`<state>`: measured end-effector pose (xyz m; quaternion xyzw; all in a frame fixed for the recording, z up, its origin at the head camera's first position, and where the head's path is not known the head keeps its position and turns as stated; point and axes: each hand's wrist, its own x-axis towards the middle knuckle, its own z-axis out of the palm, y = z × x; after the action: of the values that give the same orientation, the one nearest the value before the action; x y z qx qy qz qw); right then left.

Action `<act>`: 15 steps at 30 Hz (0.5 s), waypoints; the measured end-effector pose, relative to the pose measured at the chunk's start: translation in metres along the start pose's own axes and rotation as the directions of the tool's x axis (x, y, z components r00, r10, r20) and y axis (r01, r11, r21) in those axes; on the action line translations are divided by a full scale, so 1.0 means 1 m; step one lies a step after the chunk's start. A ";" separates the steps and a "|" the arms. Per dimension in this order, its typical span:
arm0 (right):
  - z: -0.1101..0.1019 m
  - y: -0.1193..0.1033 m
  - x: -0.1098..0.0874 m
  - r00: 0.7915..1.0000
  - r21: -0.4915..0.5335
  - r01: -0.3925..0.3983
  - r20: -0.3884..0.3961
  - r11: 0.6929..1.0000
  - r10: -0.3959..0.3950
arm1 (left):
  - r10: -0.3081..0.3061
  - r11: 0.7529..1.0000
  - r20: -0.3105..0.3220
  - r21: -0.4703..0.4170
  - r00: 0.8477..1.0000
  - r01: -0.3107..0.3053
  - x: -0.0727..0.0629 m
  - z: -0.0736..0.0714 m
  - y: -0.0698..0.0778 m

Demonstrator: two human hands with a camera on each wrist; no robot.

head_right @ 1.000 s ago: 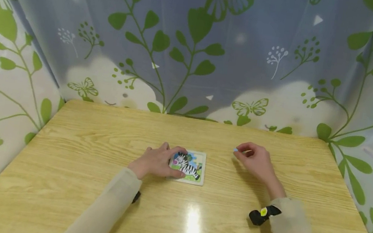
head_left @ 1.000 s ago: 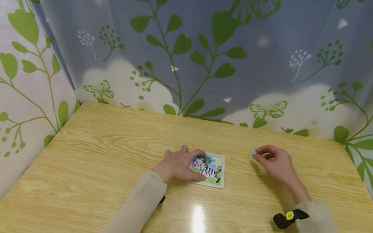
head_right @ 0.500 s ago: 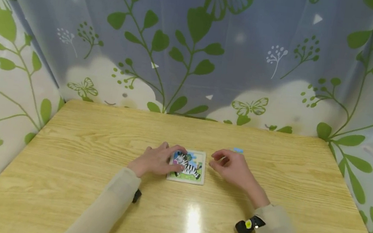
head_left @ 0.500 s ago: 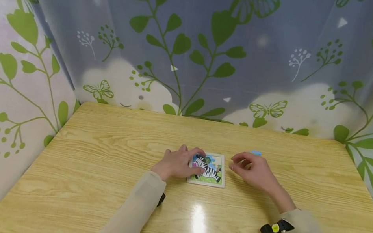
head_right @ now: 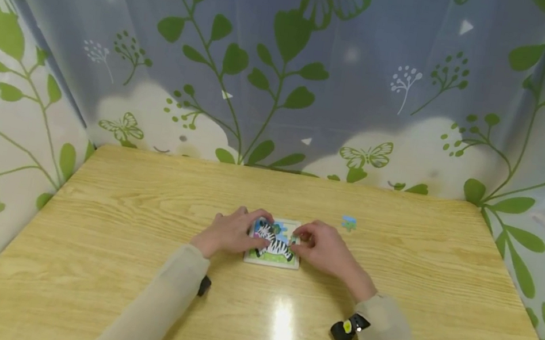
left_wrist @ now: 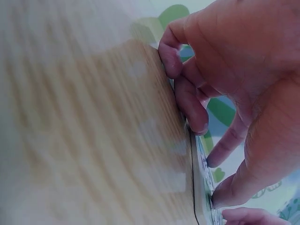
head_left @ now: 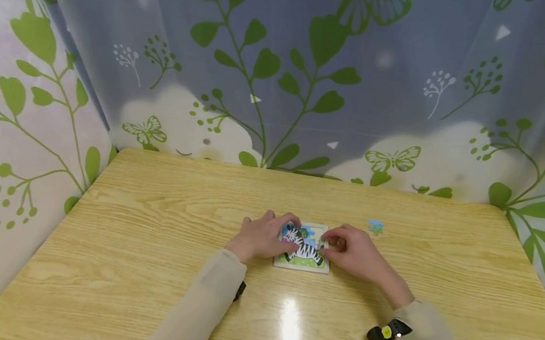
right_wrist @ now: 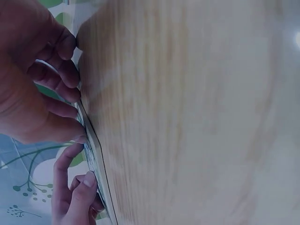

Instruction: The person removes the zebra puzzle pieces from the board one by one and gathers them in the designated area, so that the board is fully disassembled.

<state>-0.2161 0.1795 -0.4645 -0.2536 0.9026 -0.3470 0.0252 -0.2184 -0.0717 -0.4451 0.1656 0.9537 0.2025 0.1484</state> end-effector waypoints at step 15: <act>0.003 0.000 0.002 0.999 -0.024 -0.048 0.020 0.999 0.048 | 0.008 0.990 -0.036 -0.138 0.999 -0.013 0.006 0.005 0.001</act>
<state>-0.2169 0.1767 -0.4666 -0.2357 0.9121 -0.3331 0.0400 -0.2217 -0.0673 -0.4499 0.1565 0.9390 0.2716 0.1415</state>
